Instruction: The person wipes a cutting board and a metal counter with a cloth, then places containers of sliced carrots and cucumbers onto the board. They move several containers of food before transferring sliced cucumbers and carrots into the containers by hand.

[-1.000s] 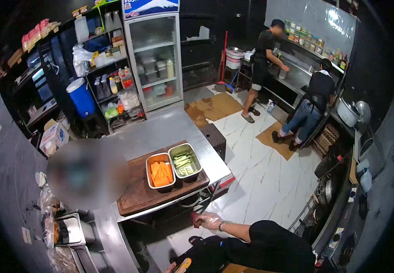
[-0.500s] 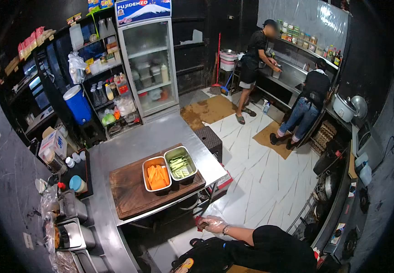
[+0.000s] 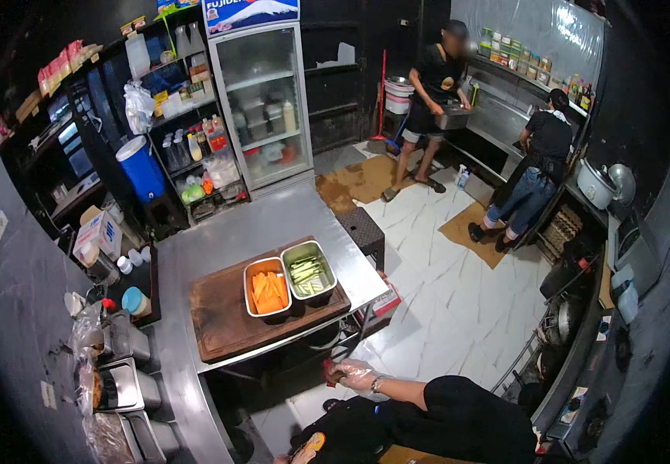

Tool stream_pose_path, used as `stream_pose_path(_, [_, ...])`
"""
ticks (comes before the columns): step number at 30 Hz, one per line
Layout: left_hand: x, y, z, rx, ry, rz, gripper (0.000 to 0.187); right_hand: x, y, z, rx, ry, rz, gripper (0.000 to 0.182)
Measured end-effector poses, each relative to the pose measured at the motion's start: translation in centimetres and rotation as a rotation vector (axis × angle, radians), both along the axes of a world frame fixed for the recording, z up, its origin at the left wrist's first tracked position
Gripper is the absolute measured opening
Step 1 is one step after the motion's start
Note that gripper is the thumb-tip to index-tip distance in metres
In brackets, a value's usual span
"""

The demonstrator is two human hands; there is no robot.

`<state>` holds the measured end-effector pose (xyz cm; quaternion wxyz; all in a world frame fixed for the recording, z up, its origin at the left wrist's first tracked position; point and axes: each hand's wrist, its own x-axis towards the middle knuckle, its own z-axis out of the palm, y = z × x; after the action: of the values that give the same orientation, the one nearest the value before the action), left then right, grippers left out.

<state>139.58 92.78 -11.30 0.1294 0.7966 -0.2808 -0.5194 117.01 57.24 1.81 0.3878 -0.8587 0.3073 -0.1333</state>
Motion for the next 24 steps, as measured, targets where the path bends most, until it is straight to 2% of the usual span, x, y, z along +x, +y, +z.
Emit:
stream_pose_path(1, [0.0, -0.2, 0.1, 0.007, -0.001, 0.009, 0.03, 0.0, -0.2, -0.1, -0.018, 0.068, 0.018, 0.033])
stream_pose_path(6, [-0.5, 0.1, 0.3, -0.006, -0.025, 0.098, 0.028, 0.3, -0.8, 0.8, 0.002, 0.036, 0.176, 0.033])
stream_pose_path(8, [-0.9, -0.4, 0.7, -0.016, -0.036, 0.161, 0.028, 2.2, -1.2, -3.2, 0.039, -0.061, 0.269, 0.028])
stream_pose_path(10, [-1.6, 0.1, 0.8, -0.028, -0.046, 0.241, 0.028, 3.8, -0.4, 0.3, -0.013, -0.065, 0.317, 0.027])
stream_pose_path(11, [-2.2, 1.0, 0.7, -0.041, -0.053, 0.293, 0.028, 4.9, 0.4, 3.7, -0.001, -0.014, 0.354, 0.025])
stream_pose_path(14, [-3.3, 3.5, -2.0, -0.11, -0.081, 0.47, 0.029, 10.5, 1.9, 2.0, 0.037, 0.064, 0.643, 0.026])
stream_pose_path(15, [-4.2, 5.0, -2.4, -0.102, -0.177, 0.559, 0.033, 12.3, 2.5, 2.0, 0.031, -0.078, 0.732, 0.025])
stream_pose_path(16, [-5.8, 3.6, 4.8, -0.097, -0.272, 0.649, 0.036, 14.7, 3.4, 4.8, 0.145, -0.23, 0.91, 0.025])
stream_pose_path(17, [-6.9, 4.1, 5.5, -0.2, -0.316, 0.762, 0.042, 16.2, 4.9, 5.2, 0.118, -0.097, 0.871, 0.024])
stream_pose_path(18, [-8.1, 5.4, 4.7, -0.242, -0.265, 0.88, 0.045, 17.9, 6.5, 10.5, 0.052, -0.068, 0.872, 0.025])
stream_pose_path(19, [-9.0, 5.3, 8.5, -0.126, -0.304, 0.972, 0.045, 20.0, 7.5, 11.0, -0.075, -0.015, 0.877, 0.026])
stream_pose_path(20, [-10.1, 5.9, 9.8, -0.094, -0.258, 1.072, 0.045, 22.0, 8.0, 9.1, 0.019, -0.141, 0.816, 0.026])
stream_pose_path(21, [-11.3, 7.4, 8.7, -0.1, -0.188, 1.165, 0.045, 24.0, 8.6, 9.6, -0.063, -0.177, 0.811, 0.028])
stream_pose_path(23, [-14.0, 9.1, 8.3, -0.118, -0.231, 1.293, 0.045, 28.5, 9.6, 10.7, -0.174, -0.285, 0.835, 0.031])
stream_pose_path(24, [-15.5, 10.0, 8.0, -0.135, -0.273, 1.339, 0.045, 30.5, 9.8, 11.0, -0.387, -0.212, 0.764, 0.032])
